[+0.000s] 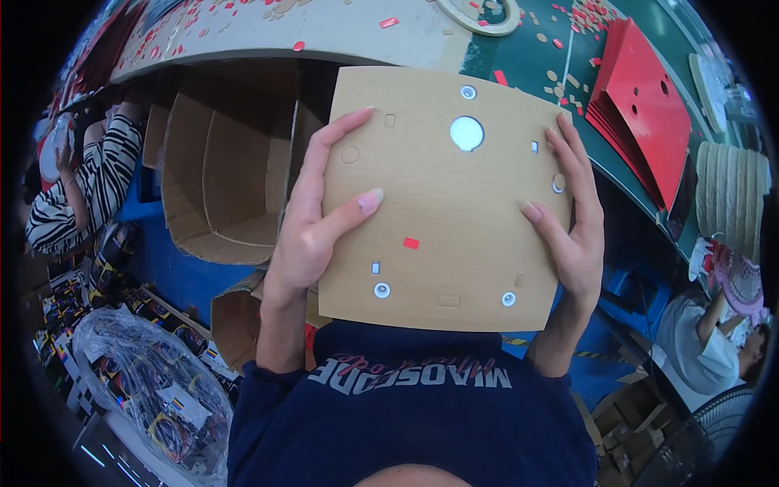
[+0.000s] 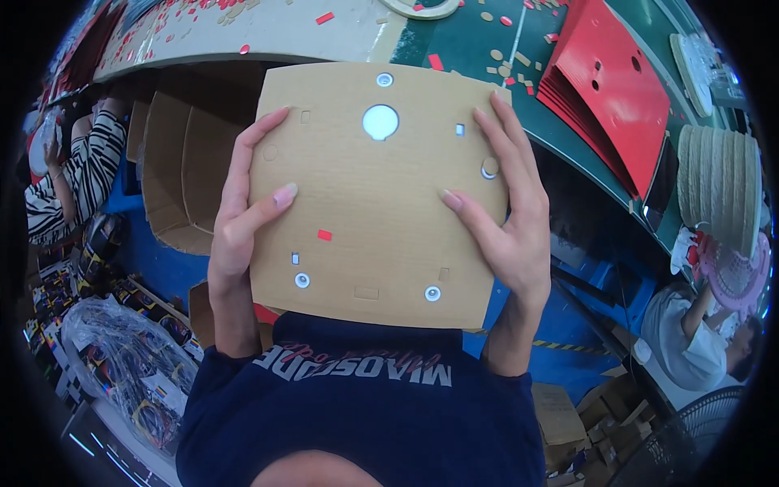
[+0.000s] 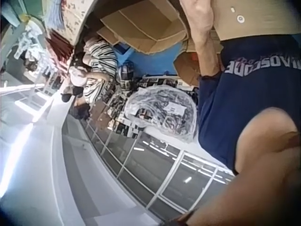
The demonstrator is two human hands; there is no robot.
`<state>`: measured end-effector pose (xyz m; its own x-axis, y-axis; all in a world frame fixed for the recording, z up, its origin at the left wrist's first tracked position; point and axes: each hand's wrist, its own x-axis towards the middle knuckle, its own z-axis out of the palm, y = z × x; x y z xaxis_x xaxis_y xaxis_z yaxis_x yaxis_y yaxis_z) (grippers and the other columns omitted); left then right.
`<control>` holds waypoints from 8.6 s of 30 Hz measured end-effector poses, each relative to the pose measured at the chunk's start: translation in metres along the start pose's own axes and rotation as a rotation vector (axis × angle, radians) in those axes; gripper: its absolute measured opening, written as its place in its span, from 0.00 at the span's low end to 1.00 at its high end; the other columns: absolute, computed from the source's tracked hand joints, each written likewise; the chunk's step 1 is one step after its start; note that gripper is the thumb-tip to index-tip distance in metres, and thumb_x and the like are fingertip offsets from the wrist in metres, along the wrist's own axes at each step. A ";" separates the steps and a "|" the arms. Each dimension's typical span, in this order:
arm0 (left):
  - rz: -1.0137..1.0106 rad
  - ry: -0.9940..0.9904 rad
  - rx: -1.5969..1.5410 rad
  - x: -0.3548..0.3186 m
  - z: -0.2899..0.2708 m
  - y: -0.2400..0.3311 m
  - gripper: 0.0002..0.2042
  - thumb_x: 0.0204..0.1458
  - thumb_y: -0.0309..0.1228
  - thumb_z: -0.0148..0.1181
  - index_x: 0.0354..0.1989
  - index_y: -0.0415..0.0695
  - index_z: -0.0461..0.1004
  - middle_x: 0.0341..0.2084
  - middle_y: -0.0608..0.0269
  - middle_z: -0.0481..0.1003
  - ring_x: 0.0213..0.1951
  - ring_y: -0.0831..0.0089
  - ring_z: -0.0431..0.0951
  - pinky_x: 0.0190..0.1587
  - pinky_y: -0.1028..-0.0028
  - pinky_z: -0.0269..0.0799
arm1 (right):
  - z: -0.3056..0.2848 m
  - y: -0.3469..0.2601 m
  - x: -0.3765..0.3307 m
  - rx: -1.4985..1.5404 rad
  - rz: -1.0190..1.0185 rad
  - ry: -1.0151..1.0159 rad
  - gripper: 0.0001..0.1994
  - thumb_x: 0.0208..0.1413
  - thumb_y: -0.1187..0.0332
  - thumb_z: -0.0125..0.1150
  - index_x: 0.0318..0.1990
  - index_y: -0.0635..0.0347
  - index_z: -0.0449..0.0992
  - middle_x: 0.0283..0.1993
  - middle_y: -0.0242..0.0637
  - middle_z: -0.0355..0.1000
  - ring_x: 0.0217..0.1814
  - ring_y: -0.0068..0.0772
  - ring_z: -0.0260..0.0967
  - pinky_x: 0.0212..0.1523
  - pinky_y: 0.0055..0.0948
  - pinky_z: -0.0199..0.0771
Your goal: Assembling electrical components and wires into a fixture template.
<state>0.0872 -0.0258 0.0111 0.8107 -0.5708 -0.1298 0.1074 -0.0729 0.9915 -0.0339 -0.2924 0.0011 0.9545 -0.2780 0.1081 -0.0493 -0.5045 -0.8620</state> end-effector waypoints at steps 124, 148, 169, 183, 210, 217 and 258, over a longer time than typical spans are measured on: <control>0.278 -0.495 1.167 -0.023 0.043 0.057 0.45 0.41 0.61 0.72 0.69 0.55 0.68 0.69 0.37 0.55 0.72 0.40 0.54 0.69 0.36 0.46 | -0.012 0.037 0.114 -0.418 -0.406 0.122 0.18 0.59 0.65 0.67 0.56 0.55 0.79 0.66 0.40 0.71 0.70 0.45 0.64 0.67 0.42 0.69; 0.431 -0.510 1.000 -0.021 0.034 0.043 0.41 0.44 0.56 0.71 0.69 0.55 0.68 0.70 0.39 0.56 0.72 0.45 0.56 0.69 0.39 0.49 | 0.089 0.014 0.359 -0.888 -0.238 0.049 0.10 0.50 0.67 0.58 0.36 0.54 0.86 0.37 0.48 0.81 0.42 0.53 0.81 0.43 0.50 0.81; 0.490 -0.500 1.139 -0.020 0.039 0.042 0.42 0.39 0.55 0.75 0.66 0.54 0.72 0.68 0.43 0.61 0.71 0.40 0.56 0.70 0.35 0.45 | -0.157 -0.023 0.090 0.196 -0.210 0.522 0.09 0.63 0.67 0.62 0.48 0.59 0.81 0.50 0.35 0.80 0.45 0.23 0.77 0.43 0.21 0.76; 0.525 -0.520 1.090 -0.016 0.035 0.041 0.38 0.48 0.59 0.68 0.68 0.58 0.70 0.69 0.49 0.61 0.72 0.46 0.56 0.70 0.36 0.47 | -0.001 0.030 0.237 -0.721 0.036 0.227 0.39 0.57 0.54 0.68 0.72 0.60 0.60 0.57 0.52 0.75 0.55 0.41 0.77 0.50 0.38 0.78; 0.560 -0.492 0.968 -0.014 0.034 0.028 0.39 0.55 0.56 0.63 0.72 0.50 0.62 0.72 0.44 0.53 0.75 0.45 0.50 0.71 0.37 0.45 | -0.002 0.056 0.308 0.982 0.083 0.212 0.18 0.71 0.63 0.55 0.61 0.65 0.73 0.54 0.37 0.77 0.52 0.23 0.75 0.50 0.20 0.75; 0.584 -0.523 0.941 -0.015 0.033 0.024 0.39 0.53 0.55 0.64 0.72 0.52 0.63 0.73 0.44 0.53 0.76 0.46 0.46 0.70 0.35 0.45 | -0.027 0.064 0.293 1.146 -0.058 0.432 0.15 0.70 0.68 0.55 0.57 0.68 0.75 0.53 0.36 0.77 0.56 0.24 0.74 0.56 0.21 0.74; 0.459 -0.703 1.145 -0.018 0.045 0.048 0.40 0.37 0.42 0.74 0.67 0.66 0.72 0.70 0.58 0.61 0.72 0.50 0.58 0.71 0.35 0.45 | -0.045 -0.047 -0.055 -0.452 -0.338 -0.207 0.23 0.33 0.80 0.67 0.45 0.60 0.85 0.36 0.37 0.73 0.30 0.34 0.73 0.27 0.29 0.73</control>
<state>0.0517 -0.0560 0.0610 0.1588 -0.9813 -0.1088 -0.8763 -0.1908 0.4424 -0.0969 -0.2902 0.0575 0.9743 0.1007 0.2016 0.1901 -0.8477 -0.4953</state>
